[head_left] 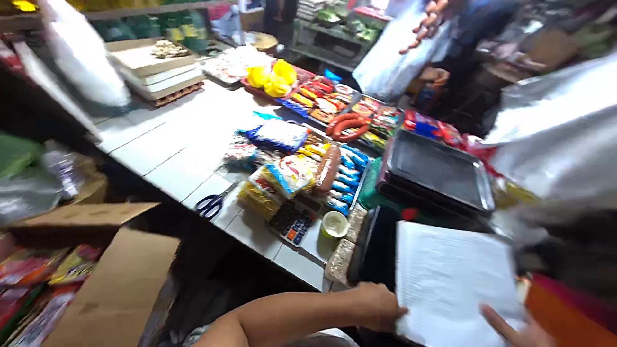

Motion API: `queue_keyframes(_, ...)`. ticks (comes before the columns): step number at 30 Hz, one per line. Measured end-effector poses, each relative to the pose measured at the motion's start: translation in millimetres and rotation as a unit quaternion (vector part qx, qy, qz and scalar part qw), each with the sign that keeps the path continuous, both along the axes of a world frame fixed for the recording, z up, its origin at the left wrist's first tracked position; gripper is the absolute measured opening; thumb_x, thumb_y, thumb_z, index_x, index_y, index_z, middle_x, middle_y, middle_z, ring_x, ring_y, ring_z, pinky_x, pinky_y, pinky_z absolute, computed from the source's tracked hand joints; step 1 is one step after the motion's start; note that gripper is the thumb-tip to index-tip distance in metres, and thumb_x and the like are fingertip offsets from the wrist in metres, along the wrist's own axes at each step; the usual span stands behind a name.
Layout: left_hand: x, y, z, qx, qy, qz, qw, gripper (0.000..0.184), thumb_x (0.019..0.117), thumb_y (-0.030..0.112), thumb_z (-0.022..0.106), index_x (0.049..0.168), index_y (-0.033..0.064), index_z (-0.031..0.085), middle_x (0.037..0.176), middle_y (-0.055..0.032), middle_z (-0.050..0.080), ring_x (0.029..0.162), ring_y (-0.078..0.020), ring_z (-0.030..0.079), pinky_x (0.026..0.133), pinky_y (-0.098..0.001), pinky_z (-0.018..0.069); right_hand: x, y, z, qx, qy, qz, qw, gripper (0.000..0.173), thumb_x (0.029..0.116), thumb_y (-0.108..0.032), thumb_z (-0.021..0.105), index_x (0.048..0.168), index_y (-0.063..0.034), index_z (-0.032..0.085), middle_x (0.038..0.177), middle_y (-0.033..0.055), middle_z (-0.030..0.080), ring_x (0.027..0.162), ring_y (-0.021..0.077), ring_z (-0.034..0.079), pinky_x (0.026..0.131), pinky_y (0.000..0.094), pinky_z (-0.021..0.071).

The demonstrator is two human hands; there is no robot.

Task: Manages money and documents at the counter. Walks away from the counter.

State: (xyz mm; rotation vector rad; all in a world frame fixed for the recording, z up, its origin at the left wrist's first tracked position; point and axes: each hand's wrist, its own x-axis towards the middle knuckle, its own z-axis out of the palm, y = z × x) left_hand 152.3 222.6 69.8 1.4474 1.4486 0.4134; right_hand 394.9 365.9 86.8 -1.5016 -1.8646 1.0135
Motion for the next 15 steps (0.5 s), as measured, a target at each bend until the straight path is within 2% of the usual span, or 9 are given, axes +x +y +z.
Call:
queue_keyframes(2, -1, 7, 5, 0.063, 0.112, 0.018, 0.992, 0.036, 0.1086, 0.024, 0.046, 0.107, -0.0058, 0.067, 0.104, -0.0294, 0.069, 0.101, -0.0489, 0.067, 0.084, -0.0674, 0.0517, 5, 22, -26, -0.002, -0.109, -0.004, 0.994, 0.06, 0.0845, -0.008, 0.081, 0.135, 0.0109, 0.056, 0.125, 0.0328, 0.063, 0.118, 0.0402, 0.063, 0.104, 0.0598, 0.0476)
queue_keyframes(3, -3, 12, 6, 0.141, 0.154, 0.022, 0.978, 0.023, 0.1046, 0.012, 0.051, 0.115, -0.0028, 0.066, 0.108, -0.0271, 0.069, 0.103, -0.0472, 0.067, 0.083, -0.0637, 0.053, 7, 30, -35, 0.0, -0.127, 0.003, 0.992, 0.059, 0.0828, -0.01, 0.084, 0.133, 0.0088, 0.059, 0.123, 0.0332, 0.064, 0.117, 0.0431, 0.063, 0.103, 0.063, 0.0469)
queue_keyframes(5, -9, 34, -7, 0.291, 0.197, 0.001, 0.936, 0.033, 0.0977, -0.003, 0.055, 0.128, 0.0036, 0.066, 0.128, -0.0226, 0.065, 0.122, -0.0442, 0.061, 0.097, -0.0598, 0.0509, 5, 41, -38, 0.004, -0.135, 0.024, 0.99, 0.061, 0.0814, -0.014, 0.085, 0.133, 0.0058, 0.06, 0.121, 0.0305, 0.066, 0.115, 0.0417, 0.064, 0.102, 0.0631, 0.0477)
queue_keyframes(6, -12, 45, -18, 0.31, 0.185, -0.028, 0.932, 0.041, 0.0976, -0.006, 0.054, 0.135, 0.0072, 0.065, 0.145, -0.021, 0.057, 0.139, -0.0443, 0.048, 0.112, -0.0635, 0.0383, 1, 44, -35, 0.005, -0.136, 0.039, 0.99, 0.061, 0.0814, -0.015, 0.086, 0.133, 0.0051, 0.06, 0.121, 0.0298, 0.066, 0.115, 0.0408, 0.064, 0.102, 0.0626, 0.0478)
queue_keyframes(7, -16, 54, -31, 0.3, 0.163, -0.055, 0.938, 0.043, 0.0979, -0.008, 0.051, 0.136, 0.0084, 0.065, 0.152, -0.0195, 0.051, 0.148, -0.0433, 0.037, 0.119, -0.0659, 0.0258, -4, 46, -32, 0.004, -0.14, 0.053, 0.989, 0.062, 0.0822, -0.018, 0.086, 0.134, 0.0047, 0.06, 0.122, 0.0294, 0.066, 0.116, 0.04, 0.064, 0.103, 0.0614, 0.0477)
queue_keyframes(8, -18, 60, -44, 0.287, 0.145, -0.065, 0.945, 0.042, 0.0981, -0.008, 0.05, 0.133, 0.0072, 0.067, 0.151, -0.0196, 0.052, 0.149, -0.0425, 0.035, 0.12, -0.0653, 0.0234, -6, 50, -28, 0.006, -0.147, 0.06, 0.987, 0.062, 0.0836, -0.021, 0.085, 0.134, 0.0042, 0.06, 0.123, 0.029, 0.066, 0.117, 0.0399, 0.065, 0.103, 0.0605, 0.0478)
queue_keyframes(11, -23, 64, -66, 0.298, 0.08, -0.031, 0.951, 0.029, 0.0974, -0.004, 0.054, 0.117, 0.0026, 0.074, 0.139, -0.0207, 0.062, 0.143, -0.0404, 0.046, 0.118, -0.0575, 0.0358, 17, 67, -15, 0.031, -0.14, 0.008, 0.99, 0.052, 0.0967, -0.026, 0.072, 0.137, 0.0039, 0.058, 0.125, 0.0254, 0.067, 0.115, 0.0357, 0.067, 0.101, 0.0503, 0.0535)
queue_keyframes(13, -29, 62, -72, 0.311, 0.074, -0.014, 0.947, 0.019, 0.0988, 0.01, 0.062, 0.11, 0.0038, 0.076, 0.135, -0.0201, 0.064, 0.138, -0.0381, 0.052, 0.113, -0.0539, 0.0437, 52, 80, -16, 0.047, -0.11, -0.074, 0.99, 0.04, 0.104, -0.019, 0.059, 0.135, 0.0055, 0.06, 0.126, 0.0249, 0.067, 0.114, 0.0327, 0.068, 0.101, 0.0451, 0.0528)
queue_keyframes(15, -35, 58, -84, 0.358, 0.076, 0.01, 0.93, 0.021, 0.0982, 0.022, 0.064, 0.103, 0.0058, 0.077, 0.128, -0.0159, 0.069, 0.133, -0.0347, 0.057, 0.108, -0.0507, 0.0492, 88, 87, -27, -0.003, -0.085, -0.116, 0.99, 0.036, 0.1083, -0.015, 0.048, 0.136, 0.0045, 0.059, 0.131, 0.0243, 0.065, 0.118, 0.0314, 0.066, 0.104, 0.0438, 0.0505)
